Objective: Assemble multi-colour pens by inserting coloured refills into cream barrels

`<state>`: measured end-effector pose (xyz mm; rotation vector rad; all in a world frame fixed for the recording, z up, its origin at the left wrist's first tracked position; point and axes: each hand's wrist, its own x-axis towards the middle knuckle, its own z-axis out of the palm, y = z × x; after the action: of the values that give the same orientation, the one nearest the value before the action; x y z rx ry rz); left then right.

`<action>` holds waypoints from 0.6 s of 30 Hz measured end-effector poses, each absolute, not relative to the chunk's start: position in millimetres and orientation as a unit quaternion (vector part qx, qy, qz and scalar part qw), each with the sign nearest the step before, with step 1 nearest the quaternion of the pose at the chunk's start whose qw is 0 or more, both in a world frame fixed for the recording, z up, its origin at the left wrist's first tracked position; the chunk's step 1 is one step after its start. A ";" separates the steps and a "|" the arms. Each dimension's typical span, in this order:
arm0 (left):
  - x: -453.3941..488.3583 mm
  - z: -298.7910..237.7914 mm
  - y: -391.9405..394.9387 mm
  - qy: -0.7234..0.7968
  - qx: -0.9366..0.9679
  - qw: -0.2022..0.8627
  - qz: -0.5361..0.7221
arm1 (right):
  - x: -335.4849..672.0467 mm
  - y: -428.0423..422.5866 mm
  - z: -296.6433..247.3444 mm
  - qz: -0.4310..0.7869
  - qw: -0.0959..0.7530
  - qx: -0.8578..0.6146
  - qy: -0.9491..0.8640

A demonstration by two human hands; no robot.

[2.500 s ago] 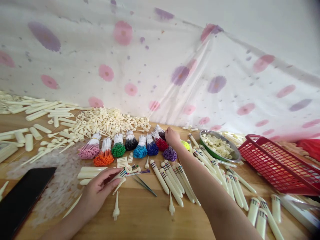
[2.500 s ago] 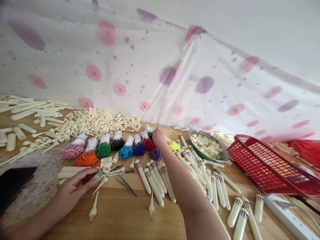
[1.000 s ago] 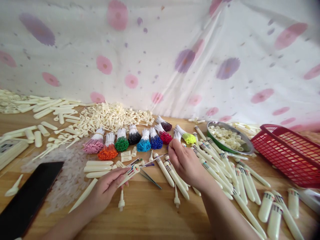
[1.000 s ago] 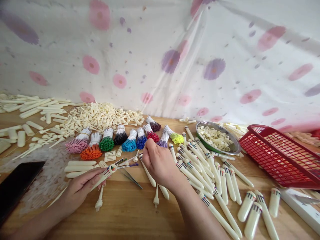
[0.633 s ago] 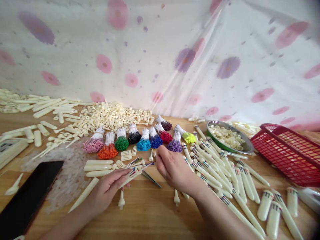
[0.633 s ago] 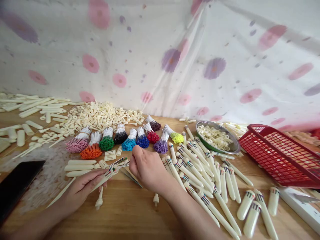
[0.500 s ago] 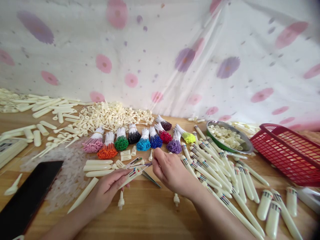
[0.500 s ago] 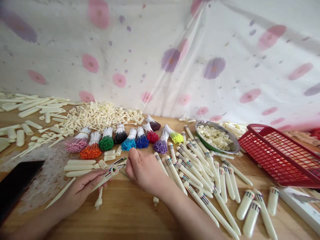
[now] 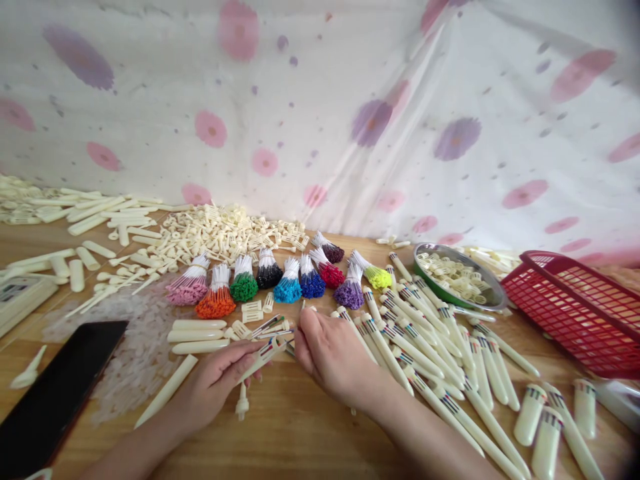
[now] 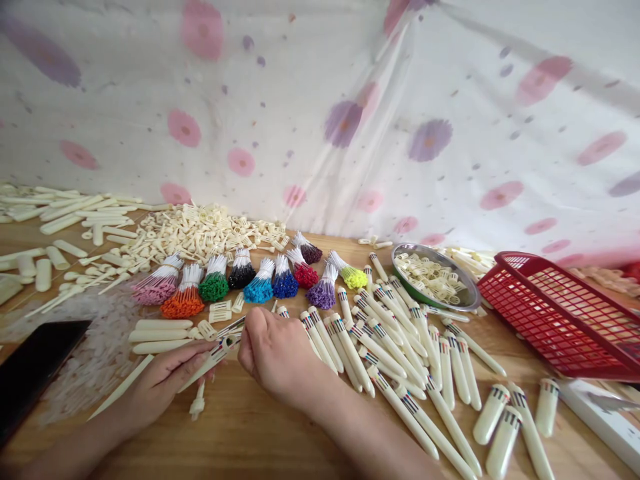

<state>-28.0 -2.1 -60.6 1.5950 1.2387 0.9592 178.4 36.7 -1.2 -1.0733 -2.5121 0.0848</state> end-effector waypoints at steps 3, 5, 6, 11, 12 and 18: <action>-28.2 -61.8 -2.8 0.504 0.641 0.440 0.377 | 172.3 31.8 -3.6 0.066 0.187 -0.360 -0.912; -28.3 -62.1 -3.0 0.505 0.646 0.436 0.371 | 170.6 29.7 -3.1 0.099 0.178 -0.348 -0.915; -28.2 -61.9 -2.9 0.505 0.646 0.436 0.370 | 170.9 29.3 -2.0 0.117 0.181 -0.345 -0.914; -28.4 -56.1 -2.4 0.498 0.629 0.455 0.387 | 182.5 35.2 5.8 0.187 0.225 -0.371 -0.881; -28.7 -54.7 -2.5 0.488 0.630 0.460 0.392 | 185.3 37.7 5.1 0.189 0.222 -0.388 -0.874; -32.2 -58.3 -2.9 0.456 0.605 0.490 0.430 | 189.3 49.2 -27.2 0.121 0.023 -0.414 -0.902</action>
<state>-32.2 -2.9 -58.3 1.4704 1.1077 1.0444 189.3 49.2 -27.2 -1.2819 -2.7917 0.3738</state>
